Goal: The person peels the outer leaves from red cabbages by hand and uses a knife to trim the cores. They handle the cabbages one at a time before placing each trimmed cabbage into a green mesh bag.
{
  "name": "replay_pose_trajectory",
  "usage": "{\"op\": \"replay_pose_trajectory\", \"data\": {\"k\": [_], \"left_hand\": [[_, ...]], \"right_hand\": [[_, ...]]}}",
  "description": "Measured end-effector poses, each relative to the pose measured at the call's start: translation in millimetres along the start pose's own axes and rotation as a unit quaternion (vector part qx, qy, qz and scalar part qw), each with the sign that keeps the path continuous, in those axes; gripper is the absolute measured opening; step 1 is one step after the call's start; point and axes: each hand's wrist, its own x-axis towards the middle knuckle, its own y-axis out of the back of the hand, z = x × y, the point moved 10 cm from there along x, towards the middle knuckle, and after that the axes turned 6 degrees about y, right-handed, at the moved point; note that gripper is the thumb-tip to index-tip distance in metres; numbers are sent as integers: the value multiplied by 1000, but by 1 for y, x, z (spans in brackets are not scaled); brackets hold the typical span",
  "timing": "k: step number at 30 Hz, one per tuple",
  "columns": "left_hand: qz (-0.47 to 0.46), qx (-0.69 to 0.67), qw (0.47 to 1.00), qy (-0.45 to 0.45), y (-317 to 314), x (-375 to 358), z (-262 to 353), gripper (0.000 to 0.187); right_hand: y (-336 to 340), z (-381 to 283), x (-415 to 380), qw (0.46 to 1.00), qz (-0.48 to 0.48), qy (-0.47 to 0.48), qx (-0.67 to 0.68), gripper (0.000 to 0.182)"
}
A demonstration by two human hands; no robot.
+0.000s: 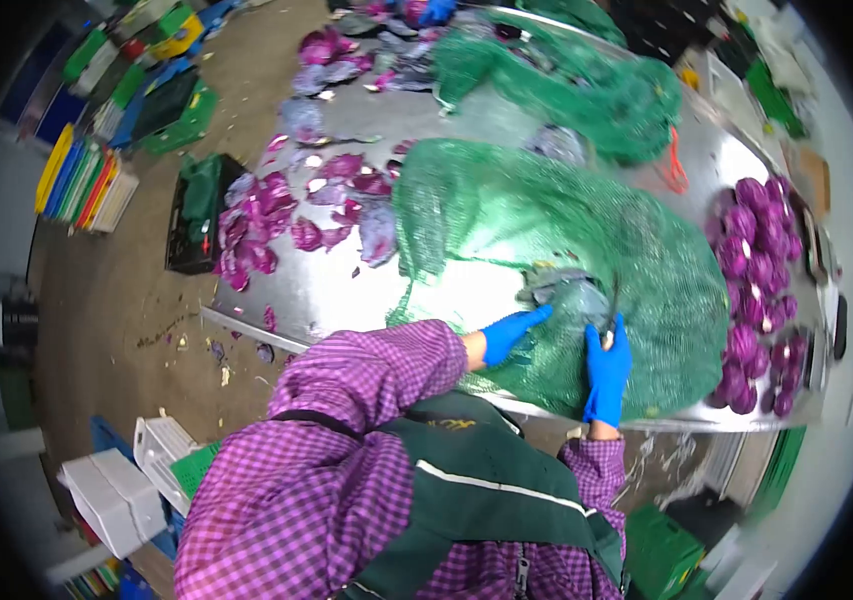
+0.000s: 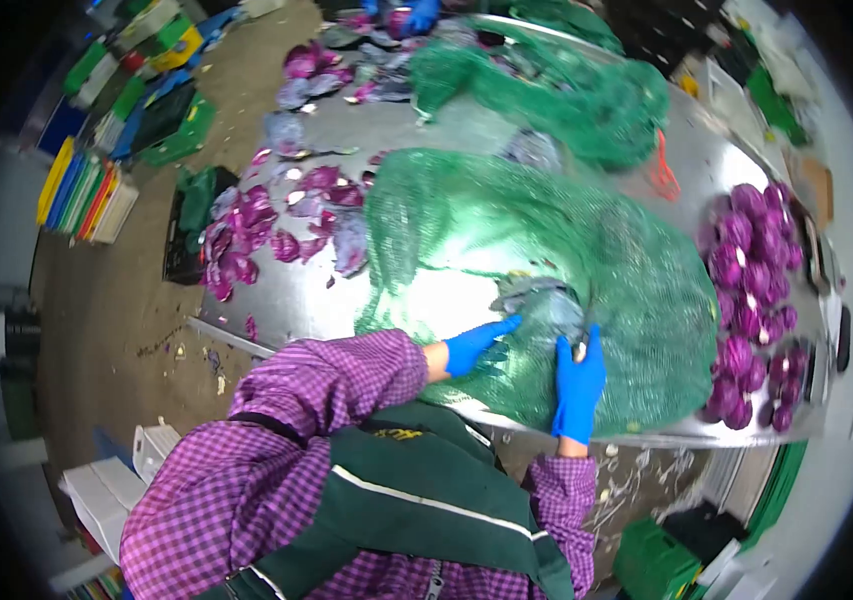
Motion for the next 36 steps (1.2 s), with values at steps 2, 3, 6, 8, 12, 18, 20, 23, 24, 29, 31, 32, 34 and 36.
{"op": "replay_pose_trajectory", "data": {"k": [2,3,6,8,12,18,20,23,24,29,31,32,34,36], "left_hand": [[9,53,991,-120,-6,-6,30,74],[-49,62,977,-199,-11,17,43,77],[-98,-13,983,-152,-7,0,51,78],[-81,-76,979,-170,21,1,44,66],[-87,216,815,-531,86,88,22,45],[-138,-79,954,-255,93,-27,52,48],[-119,-95,952,-267,117,-56,67,49],[-81,-115,946,-293,162,-103,77,50],[-63,-117,942,-307,180,-121,79,50],[21,-123,917,-378,263,-201,93,53],[105,-72,894,-430,290,-238,101,54],[259,35,831,-490,310,-273,107,52],[343,136,764,-530,342,-280,112,37],[55,-233,849,-472,365,-247,93,45]], "right_hand": [[-7,4,6,998,-41,4,37,55],[-12,8,4,995,-75,-9,69,55],[-10,12,-17,987,18,153,49,50],[12,-32,-48,980,7,62,190,47],[35,-103,-67,908,28,25,417,41],[21,-181,-64,937,-23,193,291,69],[1,-218,-68,902,-77,221,363,81],[-45,-267,-74,907,-157,270,284,85],[-65,-279,-72,896,-170,285,295,85],[-174,-340,-63,865,-265,265,334,57],[-220,-362,-58,869,-289,211,341,48],[-237,-377,-58,870,-300,202,335,45],[-263,-425,-75,802,-332,272,415,48],[-323,-410,-80,809,-378,270,359,50]]}}
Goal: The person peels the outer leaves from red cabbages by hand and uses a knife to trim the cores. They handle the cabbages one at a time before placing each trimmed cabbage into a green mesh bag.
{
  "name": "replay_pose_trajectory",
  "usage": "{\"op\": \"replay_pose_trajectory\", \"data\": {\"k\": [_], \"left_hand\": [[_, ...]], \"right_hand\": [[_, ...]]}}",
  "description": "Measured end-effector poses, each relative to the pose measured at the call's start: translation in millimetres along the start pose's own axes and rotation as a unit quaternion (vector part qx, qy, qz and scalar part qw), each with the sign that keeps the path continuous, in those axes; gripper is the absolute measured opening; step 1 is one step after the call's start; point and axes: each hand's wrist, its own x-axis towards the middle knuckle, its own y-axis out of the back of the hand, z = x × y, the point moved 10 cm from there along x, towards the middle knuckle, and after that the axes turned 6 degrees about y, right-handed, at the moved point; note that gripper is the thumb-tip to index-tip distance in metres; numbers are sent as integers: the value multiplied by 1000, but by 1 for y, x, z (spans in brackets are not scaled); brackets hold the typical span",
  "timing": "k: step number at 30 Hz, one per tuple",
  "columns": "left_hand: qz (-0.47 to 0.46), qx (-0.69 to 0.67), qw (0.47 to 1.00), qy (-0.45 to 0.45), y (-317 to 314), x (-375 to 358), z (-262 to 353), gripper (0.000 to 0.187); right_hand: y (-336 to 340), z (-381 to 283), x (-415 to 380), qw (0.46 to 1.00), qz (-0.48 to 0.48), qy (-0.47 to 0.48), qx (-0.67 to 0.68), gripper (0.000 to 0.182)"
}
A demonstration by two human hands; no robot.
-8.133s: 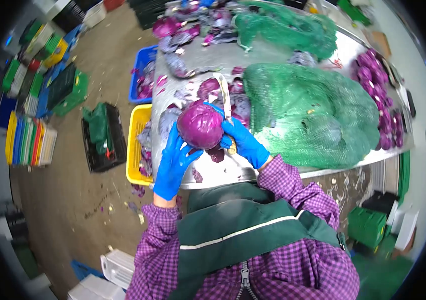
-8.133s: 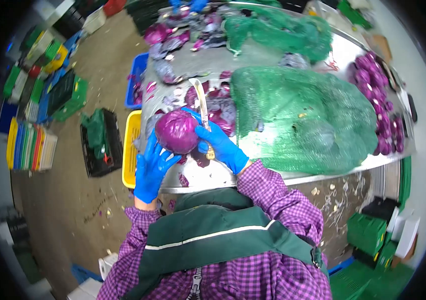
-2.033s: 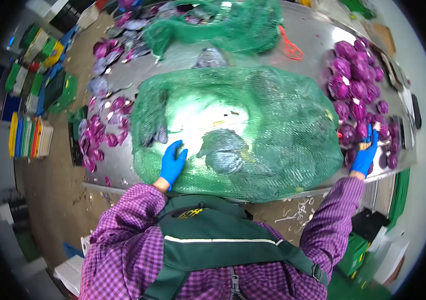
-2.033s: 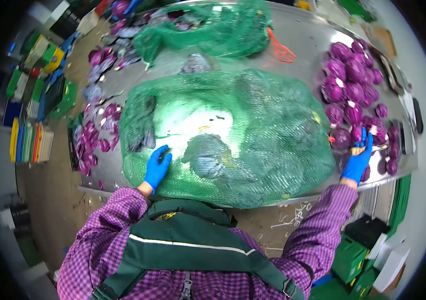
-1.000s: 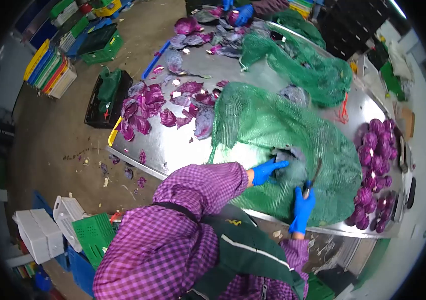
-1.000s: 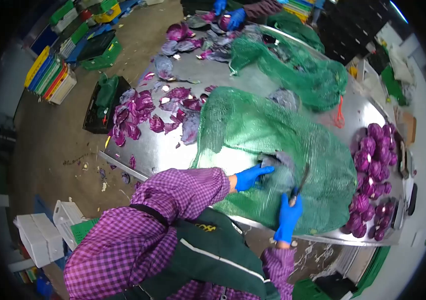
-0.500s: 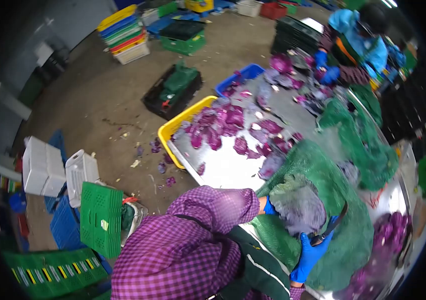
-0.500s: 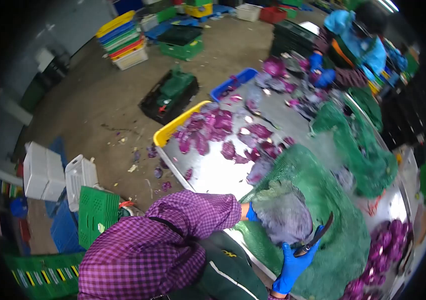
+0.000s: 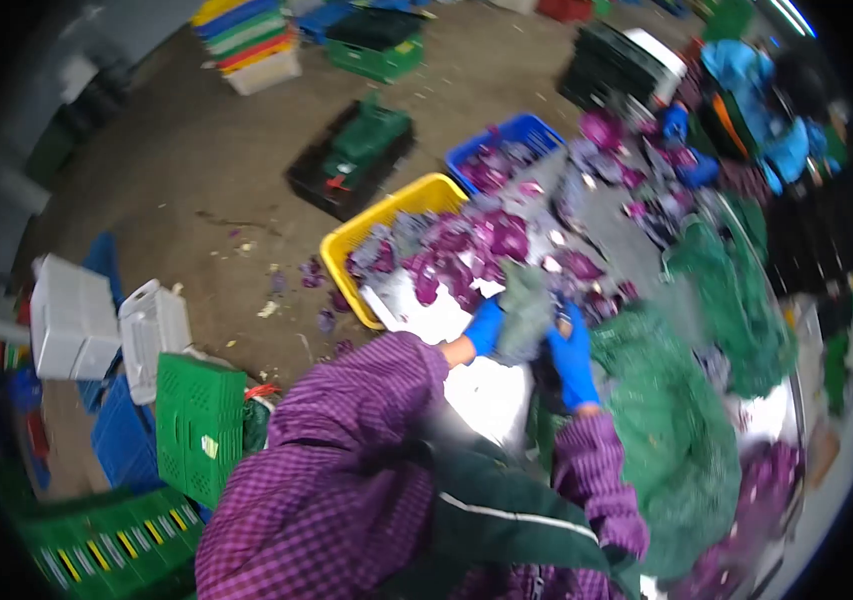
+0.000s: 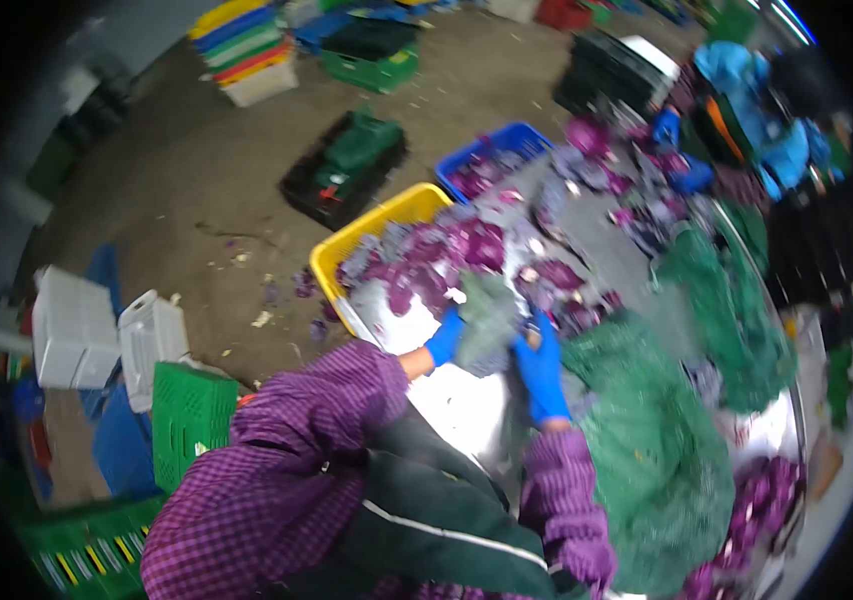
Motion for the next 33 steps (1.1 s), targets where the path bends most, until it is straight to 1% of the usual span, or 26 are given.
{"op": "replay_pose_trajectory", "data": {"k": [1,2,3,4,5,6,7,8,9,10,12,13,15,16,17,18,19,20,22,24,25,26,28,29,31,33], "left_hand": [[-313,-245,917,-29,-15,0,5,51],[-356,-312,881,-24,-25,-18,21,52],[-328,-264,903,-82,-19,-17,25,50],[-97,-182,975,-88,9,-9,18,53],[24,239,953,-186,-8,-34,45,58],[126,614,736,-257,-38,-55,65,63],[142,705,604,-344,-64,-68,59,70],[112,686,633,-342,-80,-69,58,65],[85,669,654,-343,-82,-63,55,64],[60,649,675,-345,-82,-60,54,63],[80,653,654,-374,-68,-72,66,66],[69,644,670,-362,-53,-70,71,67],[57,637,691,-337,-34,-75,71,67],[62,607,727,-313,-27,-73,75,68],[70,576,763,-285,-20,-72,76,69],[68,578,765,-277,-22,-71,75,69],[99,592,753,-269,-23,-71,77,71],[129,605,740,-262,-24,-70,79,74],[147,613,737,-244,-28,-64,74,79],[171,611,727,-263,-23,-59,79,84],[162,607,733,-261,-23,-56,81,82],[164,612,729,-258,-22,-54,82,82],[168,589,749,-252,-15,-55,85,81],[184,570,766,-235,-6,-54,85,79],[193,556,777,-222,3,-52,85,78],[191,554,784,-205,9,-50,85,77]], "right_hand": [[-6,-2,7,989,-32,-11,-146,46],[-9,-16,13,978,-4,15,-209,41],[-15,-19,16,961,4,23,-275,43],[-15,-27,16,948,50,45,-312,41],[-3,-15,20,947,80,2,-310,37],[9,0,26,944,112,-38,-307,34],[27,18,28,948,171,-99,-249,31],[46,39,25,941,231,-157,-189,30],[68,73,19,924,286,-164,-192,32],[72,110,4,907,305,-285,53,35],[134,201,-24,848,400,-348,-27,35],[137,194,-29,842,410,-349,-25,35],[122,139,-16,896,279,-281,-199,39],[112,106,-20,895,283,-285,-197,39],[96,40,-16,906,282,-154,-274,41],[76,-14,-20,898,273,-21,-344,43],[67,-13,-31,915,260,-42,-306,44],[45,-46,-39,939,218,-112,-241,40],[16,-18,-61,950,119,-110,-266,38],[-13,15,-78,975,70,-91,-193,36],[-18,22,-82,969,80,-158,-173,34],[-21,14,-81,967,92,-141,-190,32],[-26,0,-78,959,67,-137,-240,29],[-26,-4,-77,959,71,-141,-234,29],[-37,-6,-78,959,29,-135,-246,24],[-42,-1,-78,958,35,-130,-254,23]]}}
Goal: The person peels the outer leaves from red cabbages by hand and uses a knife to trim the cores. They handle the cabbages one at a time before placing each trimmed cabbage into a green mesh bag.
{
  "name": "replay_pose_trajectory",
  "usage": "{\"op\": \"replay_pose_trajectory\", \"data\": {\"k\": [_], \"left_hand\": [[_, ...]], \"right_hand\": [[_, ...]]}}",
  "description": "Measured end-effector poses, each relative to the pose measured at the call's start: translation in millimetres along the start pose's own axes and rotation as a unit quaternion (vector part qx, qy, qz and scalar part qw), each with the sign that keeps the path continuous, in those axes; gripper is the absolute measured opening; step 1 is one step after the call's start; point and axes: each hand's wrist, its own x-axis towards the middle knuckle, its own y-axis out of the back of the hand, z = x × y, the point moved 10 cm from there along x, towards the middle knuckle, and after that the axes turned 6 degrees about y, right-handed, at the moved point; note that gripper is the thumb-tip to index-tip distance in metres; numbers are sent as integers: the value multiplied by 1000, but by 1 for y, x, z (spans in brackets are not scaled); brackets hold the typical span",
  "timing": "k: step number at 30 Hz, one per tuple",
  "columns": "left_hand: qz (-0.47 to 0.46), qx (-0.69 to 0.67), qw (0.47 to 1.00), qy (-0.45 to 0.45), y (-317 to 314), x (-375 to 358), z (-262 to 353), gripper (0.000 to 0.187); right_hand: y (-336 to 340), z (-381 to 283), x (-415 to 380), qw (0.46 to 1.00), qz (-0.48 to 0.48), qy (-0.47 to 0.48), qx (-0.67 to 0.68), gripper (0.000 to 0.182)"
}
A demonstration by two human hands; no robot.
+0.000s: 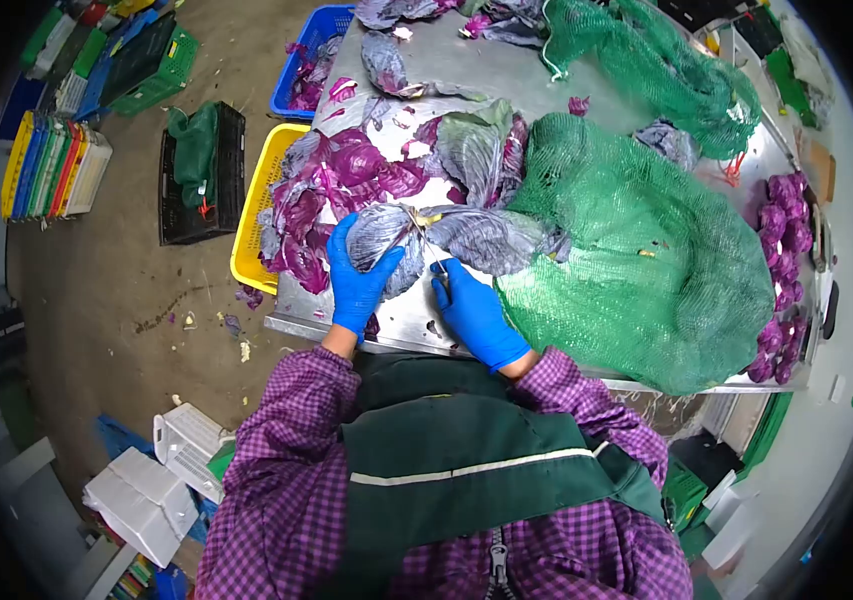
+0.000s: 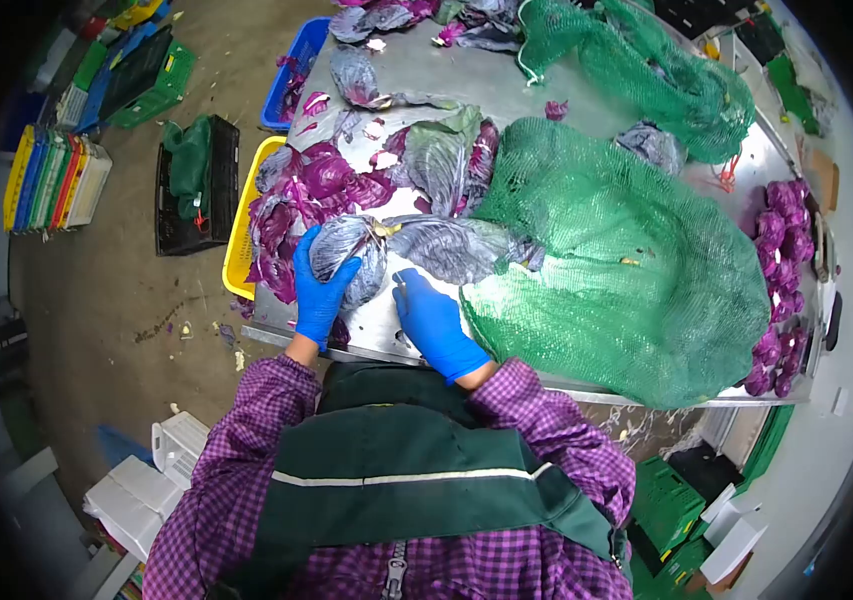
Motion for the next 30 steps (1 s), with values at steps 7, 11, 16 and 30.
{"op": "replay_pose_trajectory", "data": {"k": [7,11,16,30], "left_hand": [[-8,21,1000,2,-5,6,6,75],[-21,46,999,17,-7,12,9,67],[-53,-4,999,-5,-9,4,6,74],[47,-318,940,111,106,16,72,37]], "right_hand": [[-8,4,22,987,84,97,-94,14],[-17,12,25,986,7,95,-136,22],[-52,36,52,937,-36,78,-339,30],[-31,44,87,957,-221,-68,176,71]]}}
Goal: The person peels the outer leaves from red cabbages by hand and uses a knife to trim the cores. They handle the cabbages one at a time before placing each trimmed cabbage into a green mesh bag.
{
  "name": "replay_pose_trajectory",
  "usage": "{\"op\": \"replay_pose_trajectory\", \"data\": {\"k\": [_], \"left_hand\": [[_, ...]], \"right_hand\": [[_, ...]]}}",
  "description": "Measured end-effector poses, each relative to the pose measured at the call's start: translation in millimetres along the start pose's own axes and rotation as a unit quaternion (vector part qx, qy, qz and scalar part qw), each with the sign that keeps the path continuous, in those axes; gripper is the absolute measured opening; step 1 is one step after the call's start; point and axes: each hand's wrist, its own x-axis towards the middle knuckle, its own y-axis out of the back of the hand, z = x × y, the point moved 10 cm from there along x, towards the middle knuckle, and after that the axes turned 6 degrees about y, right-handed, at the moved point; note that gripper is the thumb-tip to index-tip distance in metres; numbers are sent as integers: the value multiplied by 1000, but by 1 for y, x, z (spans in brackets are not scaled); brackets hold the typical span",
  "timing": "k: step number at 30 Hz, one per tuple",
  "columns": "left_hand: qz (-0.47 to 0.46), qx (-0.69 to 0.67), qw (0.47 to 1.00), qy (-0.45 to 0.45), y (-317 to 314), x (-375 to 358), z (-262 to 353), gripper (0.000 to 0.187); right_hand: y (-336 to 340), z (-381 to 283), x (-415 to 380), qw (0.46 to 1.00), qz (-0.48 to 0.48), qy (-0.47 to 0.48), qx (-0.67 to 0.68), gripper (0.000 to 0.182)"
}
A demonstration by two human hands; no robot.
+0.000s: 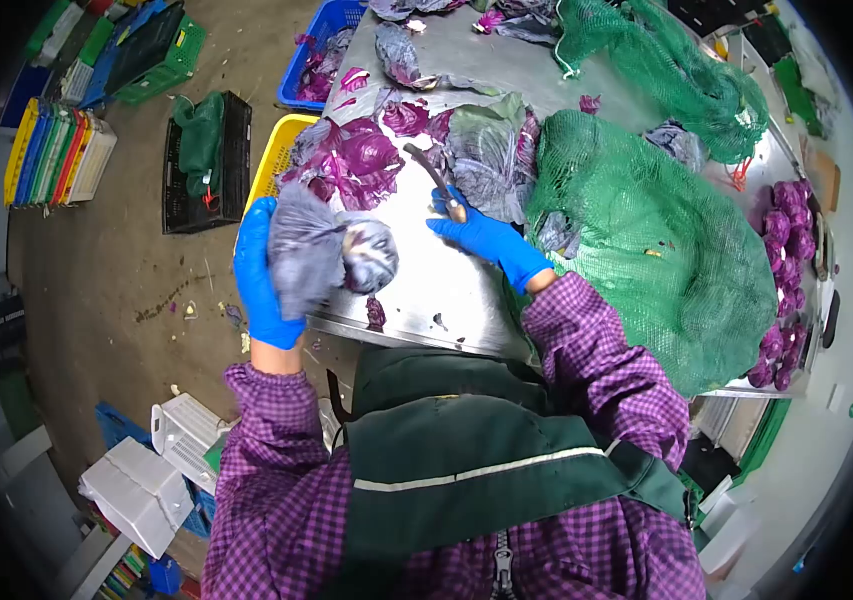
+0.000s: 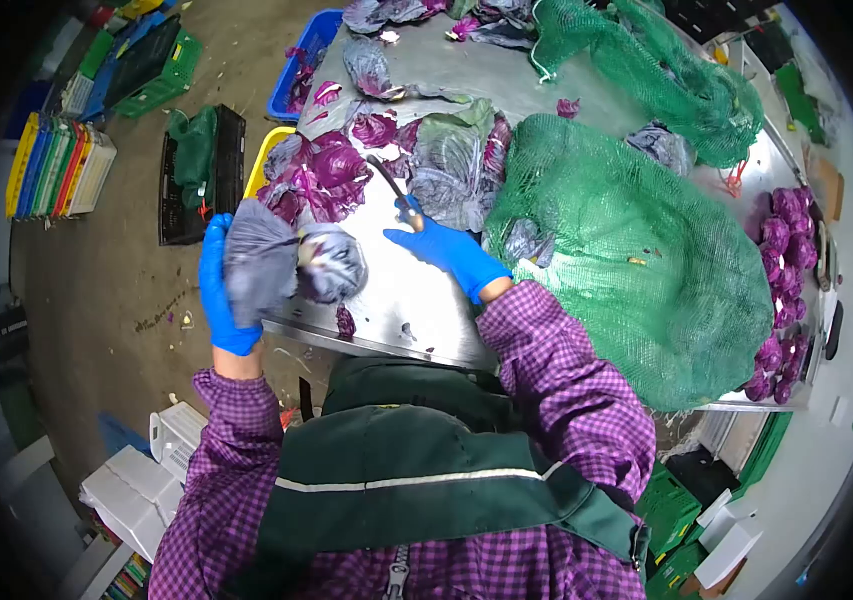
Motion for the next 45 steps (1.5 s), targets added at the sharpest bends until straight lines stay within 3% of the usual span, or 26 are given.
{"op": "replay_pose_trajectory", "data": {"k": [1,2,3,5,6,7,8,9,11,12,13,14,17,19,20,27,28,29,31,32,34,36,37,39,41,45], "left_hand": [[-37,-116,993,13,-5,-4,-1,41],[-81,-78,994,8,-10,-2,0,51],[-75,-79,994,5,-15,-3,3,51],[-49,185,978,-83,-37,-10,27,57],[22,264,955,-136,-6,-7,20,71],[26,265,954,-140,20,-10,0,71],[-6,387,913,-128,37,-20,-29,81],[-37,502,857,-110,47,-31,-53,91],[-35,482,868,-111,54,-56,-67,100],[-38,463,879,-110,53,-67,-72,109],[-27,461,881,-101,54,-69,-77,109],[-16,414,908,-61,60,-67,-85,111],[-6,350,934,-64,48,-51,-94,113],[-2,338,938,-78,39,-45,-94,113],[8,312,946,-94,37,-44,-97,111],[57,327,937,-113,37,-63,-105,109],[64,311,941,-114,39,-63,-105,109],[72,311,941,-114,40,-63,-102,109],[58,351,929,-100,35,-59,-96,110],[50,353,928,-108,33,-58,-93,112],[43,300,948,-102,30,-53,-93,113],[40,272,951,-142,27,-46,-90,114],[36,152,980,-121,28,-38,-102,112],[47,154,984,-83,25,-27,-113,108],[11,212,973,-91,12,-18,-132,104],[-11,199,979,-51,-6,-11,-129,100]], "right_hand": [[-8,-33,-11,998,1,22,65,79],[-3,-88,-22,974,64,217,-9,89],[-17,-99,-23,977,43,211,-8,90],[-30,-105,-12,960,64,272,9,79],[-31,-96,-1,958,61,281,6,79],[-24,-67,12,965,98,239,49,70],[-17,-44,17,967,134,193,94,62],[9,-50,-5,964,221,100,-106,49],[36,-74,-24,964,236,108,-49,32],[59,-71,-31,934,303,170,-85,29],[76,-97,-46,931,303,186,-78,35],[121,-84,-58,887,400,202,-114,41],[112,-17,-35,948,287,86,-110,73],[90,-15,-23,877,340,108,-321,91],[83,-18,-10,900,307,51,-307,97],[-25,-88,105,937,182,140,-264,92],[-45,-103,127,921,146,191,-308,93],[-63,-119,146,895,143,312,-284,85],[-85,-132,177,978,21,202,-57,64],[-84,-151,168,978,15,201,-59,64],[-75,-185,136,971,-1,235,40,43],[-54,-172,109,969,4,235,-72,35],[-45,-153,99,971,-7,204,-127,35],[-38,-88,81,985,-53,155,-54,36],[-30,-58,43,999,-37,-21,-13,40],[-19,-68,1,983,34,89,-160,48]]}}
